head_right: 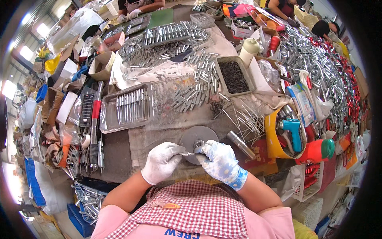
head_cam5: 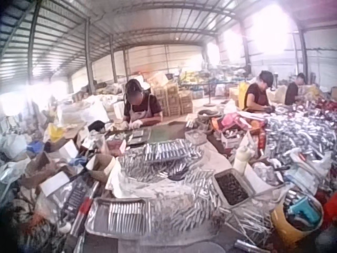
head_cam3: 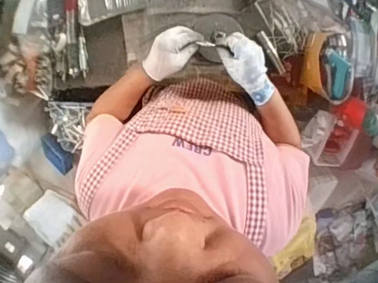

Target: Assembling small metal hardware components using a handheld tool at a factory workbench.

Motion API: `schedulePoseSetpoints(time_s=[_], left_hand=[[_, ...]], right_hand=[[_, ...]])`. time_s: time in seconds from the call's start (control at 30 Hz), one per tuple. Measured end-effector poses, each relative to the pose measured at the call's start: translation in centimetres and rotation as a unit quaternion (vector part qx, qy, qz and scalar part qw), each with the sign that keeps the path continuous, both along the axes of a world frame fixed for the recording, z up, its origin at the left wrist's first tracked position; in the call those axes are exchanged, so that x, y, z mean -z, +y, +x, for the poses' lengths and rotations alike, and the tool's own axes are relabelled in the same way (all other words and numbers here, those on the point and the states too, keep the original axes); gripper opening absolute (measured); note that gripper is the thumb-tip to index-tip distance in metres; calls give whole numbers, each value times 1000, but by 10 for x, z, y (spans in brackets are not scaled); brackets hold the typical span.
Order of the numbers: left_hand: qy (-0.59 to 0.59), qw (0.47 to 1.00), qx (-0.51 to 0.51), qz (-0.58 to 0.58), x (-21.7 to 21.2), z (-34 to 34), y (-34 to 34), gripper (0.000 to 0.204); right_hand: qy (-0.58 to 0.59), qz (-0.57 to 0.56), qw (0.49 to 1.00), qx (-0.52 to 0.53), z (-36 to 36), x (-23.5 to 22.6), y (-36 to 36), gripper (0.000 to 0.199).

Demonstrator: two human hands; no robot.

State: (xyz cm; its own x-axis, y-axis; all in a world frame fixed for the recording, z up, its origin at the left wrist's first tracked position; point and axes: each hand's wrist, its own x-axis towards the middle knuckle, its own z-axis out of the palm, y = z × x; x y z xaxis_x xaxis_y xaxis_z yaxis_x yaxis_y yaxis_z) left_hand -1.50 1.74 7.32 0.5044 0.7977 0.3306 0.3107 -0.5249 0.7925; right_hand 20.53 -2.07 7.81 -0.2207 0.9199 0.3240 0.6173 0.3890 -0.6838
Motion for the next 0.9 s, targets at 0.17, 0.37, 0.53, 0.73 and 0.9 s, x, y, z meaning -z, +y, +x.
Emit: schedulePoseSetpoints(time_s=[0.17, 0.37, 0.53, 0.73, 0.9], left_hand=[[14, 1000, 2, 26, 0, -2, -5, 22], [35, 996, 45, 74, 6, 3, -2, 22], [24, 999, 3, 47, 24, 6, -2, 19], [16, 997, -59, 49, 39, 6, -1, 15], [11, 996, -69, 46, 45, 11, -2, 13]], right_hand=[[-32, -6, 999, -17, 1, -4, -2, 19], [-148, -19, 988, -31, 3, 0, -3, 15], [-127, -45, 990, -50, 8, 17, 8, 20], [-86, -74, 992, 46, 56, 29, 79, 27], [-354, -164, 920, 35, 39, 39, 130, 21]])
